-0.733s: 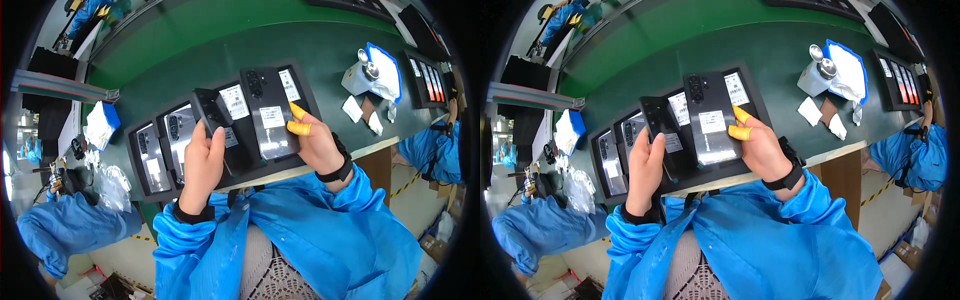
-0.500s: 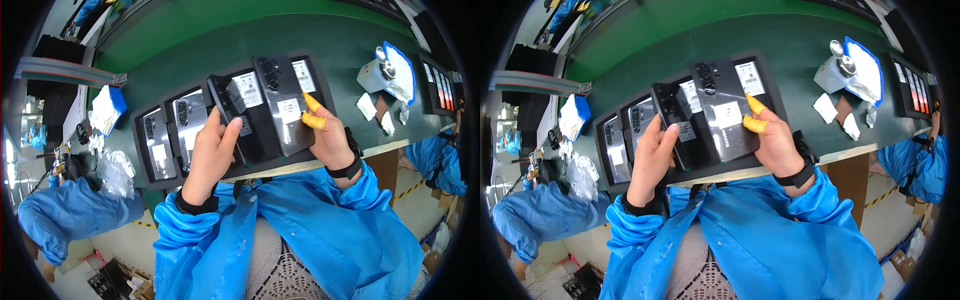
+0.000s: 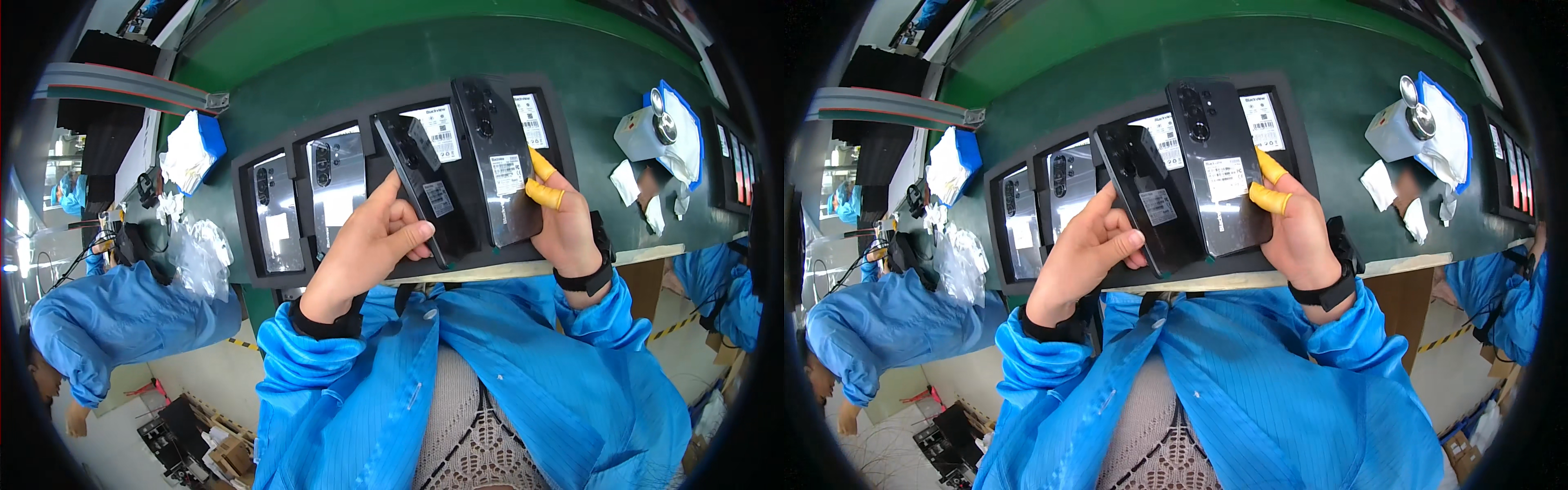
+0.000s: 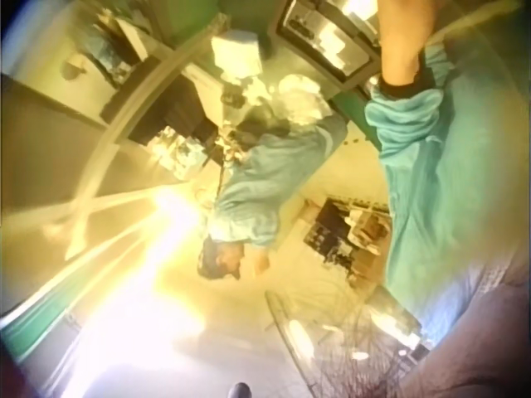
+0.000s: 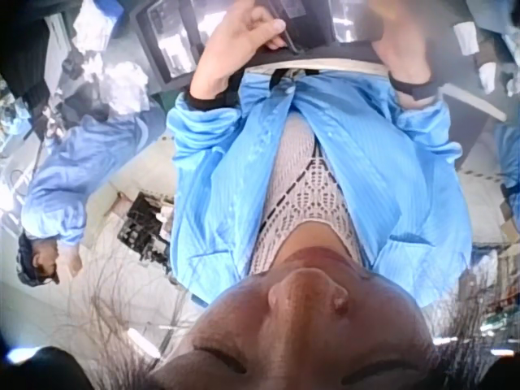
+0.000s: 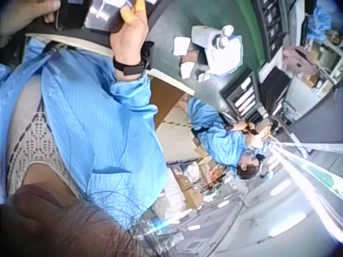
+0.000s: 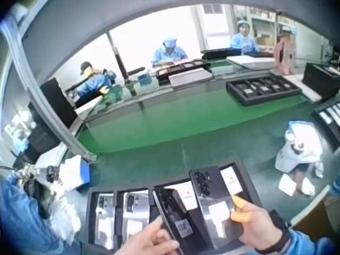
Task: Cleaning the camera lenses and back surface of multiple smartphones on an assembly line using a wipe.
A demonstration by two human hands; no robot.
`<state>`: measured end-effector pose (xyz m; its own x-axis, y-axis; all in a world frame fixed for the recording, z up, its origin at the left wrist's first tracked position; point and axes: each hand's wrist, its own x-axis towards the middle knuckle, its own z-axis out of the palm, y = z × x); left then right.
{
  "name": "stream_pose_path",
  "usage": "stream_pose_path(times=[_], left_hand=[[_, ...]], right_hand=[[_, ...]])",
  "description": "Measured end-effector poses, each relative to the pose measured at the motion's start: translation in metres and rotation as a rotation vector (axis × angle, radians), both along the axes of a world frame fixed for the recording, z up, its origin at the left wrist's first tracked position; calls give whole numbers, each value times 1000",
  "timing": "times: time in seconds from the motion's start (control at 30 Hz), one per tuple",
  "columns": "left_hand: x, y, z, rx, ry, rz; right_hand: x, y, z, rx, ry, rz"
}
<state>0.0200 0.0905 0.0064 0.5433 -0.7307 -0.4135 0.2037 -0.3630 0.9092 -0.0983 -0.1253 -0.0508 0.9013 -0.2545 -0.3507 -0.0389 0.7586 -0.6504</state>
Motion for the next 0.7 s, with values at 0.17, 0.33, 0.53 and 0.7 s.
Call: stream_pose_path(times=[0.17, 0.33, 0.53, 0.7], left_hand=[[-1, -4, -3, 14, -26, -5], [-3, -7, -2, 4, -41, -10], [-3, -8, -2, -3, -36, 8], [-1, -7, -6, 15, -69, -11]], right_hand=[[-1, 3, 3, 11, 46, -26], [-2, 3, 3, 0, 42, -28], [-2, 3, 4, 3, 42, -18], [-2, 2, 4, 17, 48, -24]])
